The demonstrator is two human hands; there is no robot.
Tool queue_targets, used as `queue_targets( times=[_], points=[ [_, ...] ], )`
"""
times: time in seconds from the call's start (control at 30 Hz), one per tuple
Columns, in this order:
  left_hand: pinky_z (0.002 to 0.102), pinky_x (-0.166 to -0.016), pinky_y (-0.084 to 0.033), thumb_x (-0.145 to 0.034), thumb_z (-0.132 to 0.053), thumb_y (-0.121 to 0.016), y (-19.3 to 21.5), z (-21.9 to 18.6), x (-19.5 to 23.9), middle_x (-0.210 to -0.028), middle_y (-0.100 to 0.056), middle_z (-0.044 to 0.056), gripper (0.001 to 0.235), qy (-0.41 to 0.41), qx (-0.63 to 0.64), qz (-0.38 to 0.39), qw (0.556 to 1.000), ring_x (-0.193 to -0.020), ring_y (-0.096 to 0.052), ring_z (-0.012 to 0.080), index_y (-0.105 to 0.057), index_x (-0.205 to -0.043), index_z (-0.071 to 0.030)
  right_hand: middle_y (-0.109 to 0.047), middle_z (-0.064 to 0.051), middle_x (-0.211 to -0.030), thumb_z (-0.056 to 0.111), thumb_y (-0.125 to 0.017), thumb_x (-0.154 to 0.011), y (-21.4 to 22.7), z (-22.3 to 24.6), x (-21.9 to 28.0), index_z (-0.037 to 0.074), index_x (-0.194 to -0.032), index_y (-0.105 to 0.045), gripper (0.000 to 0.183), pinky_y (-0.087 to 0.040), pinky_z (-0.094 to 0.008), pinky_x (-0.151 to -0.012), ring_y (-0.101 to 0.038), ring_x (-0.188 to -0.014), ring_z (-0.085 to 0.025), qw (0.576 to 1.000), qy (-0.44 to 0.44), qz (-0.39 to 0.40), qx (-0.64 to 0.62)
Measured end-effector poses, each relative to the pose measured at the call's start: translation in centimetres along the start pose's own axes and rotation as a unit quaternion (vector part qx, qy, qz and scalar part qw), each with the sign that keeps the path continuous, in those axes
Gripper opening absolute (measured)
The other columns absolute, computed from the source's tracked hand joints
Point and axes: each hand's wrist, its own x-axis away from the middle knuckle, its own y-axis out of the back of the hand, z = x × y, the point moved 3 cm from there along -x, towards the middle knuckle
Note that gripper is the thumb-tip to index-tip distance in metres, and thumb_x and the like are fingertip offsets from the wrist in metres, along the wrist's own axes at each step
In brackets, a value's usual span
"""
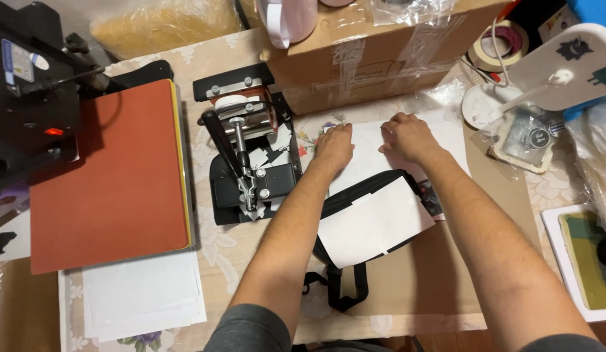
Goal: Preparing a small bag with a design and tape, then using a heat press machine to apply the design.
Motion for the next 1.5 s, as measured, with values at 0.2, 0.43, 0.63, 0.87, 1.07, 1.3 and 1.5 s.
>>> queue_targets(
  times=[0.2,0.43,0.63,0.87,1.07,1.3,1.5],
  points=[
    [0.048,-0.108,-0.042,-0.084,-0.024,-0.079,2.5,-1.8,1.3,-0.131,-0.062,0.016,0.071,-0.013,-0.008,0.036,0.999,-0.128,-0.056,0.0333,-0.048,-0.145,-0.005,-0.066,-0.010,-0.125,0.044,-0.079,-0.083,0.1,0.0,-1.0,0.018,-0.123,-0.072,0.048,-0.052,-0.044,-0.098,-0.062,-0.120,-0.032,1.000,-0.004,-0.019,0.013],
    [0.046,-0.105,-0.044,-0.083,-0.025,-0.082,1.9,-1.5,1.7,-0.124,-0.066,0.011,0.065,-0.050,-0.017,0.013,0.999,-0.122,-0.061,0.0295,-0.056,-0.139,-0.008,-0.069,-0.014,-0.125,0.027,-0.079,-0.084,1.1,0.7,-0.5,0.011,-0.117,-0.076,0.038,-0.054,-0.047,-0.096,-0.064,-0.118,-0.036,0.999,0.001,0.013,-0.042],
    [0.045,-0.096,-0.047,-0.070,-0.028,-0.090,1.7,-2.9,2.9,-0.117,-0.061,0.013,0.066,-0.045,-0.075,-0.004,0.996,-0.113,-0.060,0.0326,-0.063,-0.125,-0.004,-0.060,-0.010,-0.142,0.033,-0.087,-0.072,1.3,1.1,1.1,0.016,-0.133,-0.066,0.067,-0.048,-0.049,-0.107,-0.051,-0.137,-0.034,0.996,0.066,0.031,0.050],
    [0.045,-0.094,-0.046,-0.065,-0.025,-0.094,1.6,-3.7,2.7,-0.115,-0.055,0.015,0.070,-0.015,-0.083,-0.007,0.996,-0.113,-0.057,0.0335,-0.061,-0.121,-0.002,-0.063,-0.009,-0.131,0.042,-0.090,-0.068,1.3,1.1,2.1,0.015,-0.130,-0.066,0.072,-0.052,-0.044,-0.103,-0.057,-0.128,-0.029,0.995,0.049,0.023,0.089],
    [0.048,-0.098,-0.046,-0.051,-0.023,-0.101,1.6,-3.5,1.3,-0.122,-0.052,0.019,0.089,0.037,-0.051,0.011,0.998,-0.120,-0.051,0.0383,-0.052,-0.123,-0.002,-0.067,-0.006,-0.120,0.046,-0.092,-0.063,1.4,1.4,-0.1,0.019,-0.113,-0.071,0.060,-0.053,-0.042,-0.095,-0.061,-0.118,-0.027,0.998,0.013,0.019,0.066],
    [0.050,-0.099,-0.043,-0.051,-0.024,-0.102,1.8,-3.5,1.5,-0.121,-0.057,0.018,0.093,0.048,-0.058,0.023,0.997,-0.120,-0.052,0.0378,-0.047,-0.123,-0.005,-0.076,-0.007,-0.100,0.046,-0.088,-0.069,0.8,1.3,-1.3,0.016,-0.110,-0.076,0.052,-0.052,-0.043,-0.091,-0.069,-0.103,-0.028,0.998,-0.013,0.029,0.063],
    [0.048,-0.098,-0.041,-0.058,-0.025,-0.099,2.6,-3.2,1.9,-0.122,-0.056,0.017,0.088,0.005,-0.053,0.023,0.998,-0.121,-0.050,0.0364,-0.053,-0.130,-0.007,-0.075,-0.013,-0.111,0.047,-0.084,-0.076,1.0,0.0,-1.4,0.026,-0.109,-0.080,0.039,-0.053,-0.046,-0.096,-0.070,-0.108,-0.035,0.992,-0.076,0.095,-0.042]
  ],
)
